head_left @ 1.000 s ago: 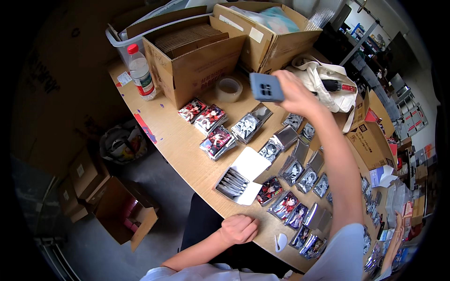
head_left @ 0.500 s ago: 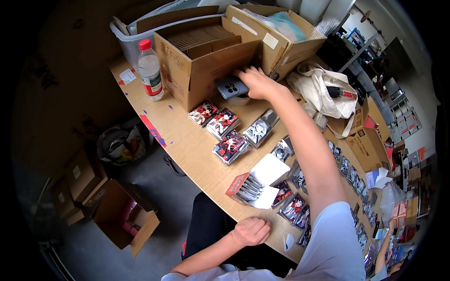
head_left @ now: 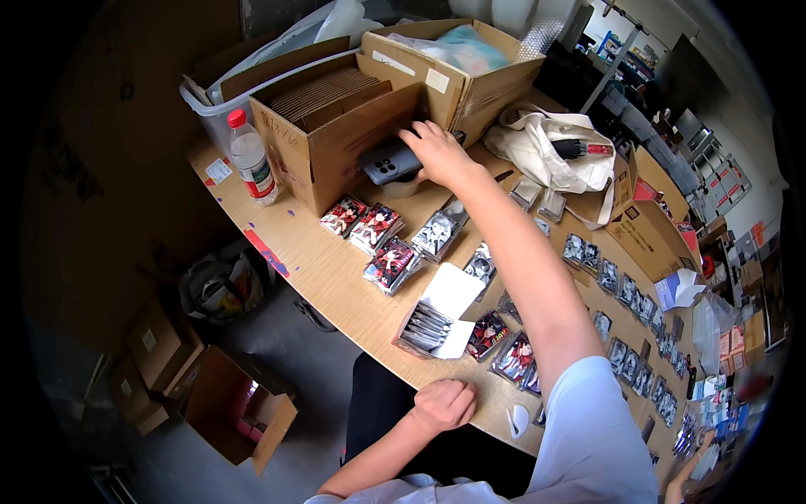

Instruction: The person sits at a table and repeatedly picks up small rectangular boxes, opens them, removes items, and places them into clear plastic sleeves. The person then seals the sleeves and arranges them on the table. Another person works at a separate table in the background.

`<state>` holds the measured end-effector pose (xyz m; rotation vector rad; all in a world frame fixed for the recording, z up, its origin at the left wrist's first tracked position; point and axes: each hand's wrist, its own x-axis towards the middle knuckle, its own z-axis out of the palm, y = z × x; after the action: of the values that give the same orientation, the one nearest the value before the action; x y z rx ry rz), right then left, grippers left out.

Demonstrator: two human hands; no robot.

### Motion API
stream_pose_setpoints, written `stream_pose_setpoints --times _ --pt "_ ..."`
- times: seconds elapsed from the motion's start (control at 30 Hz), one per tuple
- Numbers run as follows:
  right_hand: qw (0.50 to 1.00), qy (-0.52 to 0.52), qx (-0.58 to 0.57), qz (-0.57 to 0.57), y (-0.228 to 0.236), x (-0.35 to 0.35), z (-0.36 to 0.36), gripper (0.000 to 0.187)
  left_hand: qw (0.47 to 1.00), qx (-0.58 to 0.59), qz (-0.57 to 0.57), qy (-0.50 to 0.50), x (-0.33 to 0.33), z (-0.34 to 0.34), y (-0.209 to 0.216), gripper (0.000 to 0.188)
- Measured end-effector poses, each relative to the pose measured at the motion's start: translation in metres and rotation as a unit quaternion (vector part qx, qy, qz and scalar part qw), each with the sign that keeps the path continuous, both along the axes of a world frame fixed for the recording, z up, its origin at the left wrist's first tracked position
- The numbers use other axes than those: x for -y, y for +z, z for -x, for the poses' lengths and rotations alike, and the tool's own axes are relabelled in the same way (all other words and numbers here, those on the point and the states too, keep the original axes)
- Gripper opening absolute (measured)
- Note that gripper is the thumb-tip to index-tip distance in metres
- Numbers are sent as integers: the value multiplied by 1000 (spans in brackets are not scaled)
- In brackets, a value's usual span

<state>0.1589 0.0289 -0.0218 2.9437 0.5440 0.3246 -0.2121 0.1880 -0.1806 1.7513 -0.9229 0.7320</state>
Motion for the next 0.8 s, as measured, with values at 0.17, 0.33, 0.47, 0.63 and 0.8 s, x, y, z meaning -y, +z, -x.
stream_pose_setpoints --times 0.17,0.33,0.47,0.63,0.8 --pt "994 73 63 -45 27 33 90 91 1000 -4 -18 -6 0 1 1 21" --pt "990 45 -14 -131 85 60 270 80 1000 10 -8 0 4 -2 -4 26" --pt "964 -91 -133 -211 106 60 429 75 998 32 -26 -44 -3 -3 -2 33" --pt "893 -205 -170 -364 62 39 599 63 977 197 -44 -67 -55 -15 57 21" --pt "756 -244 -10 -607 -10 -4 692 43 954 132 -262 66 -78 -64 128 20"
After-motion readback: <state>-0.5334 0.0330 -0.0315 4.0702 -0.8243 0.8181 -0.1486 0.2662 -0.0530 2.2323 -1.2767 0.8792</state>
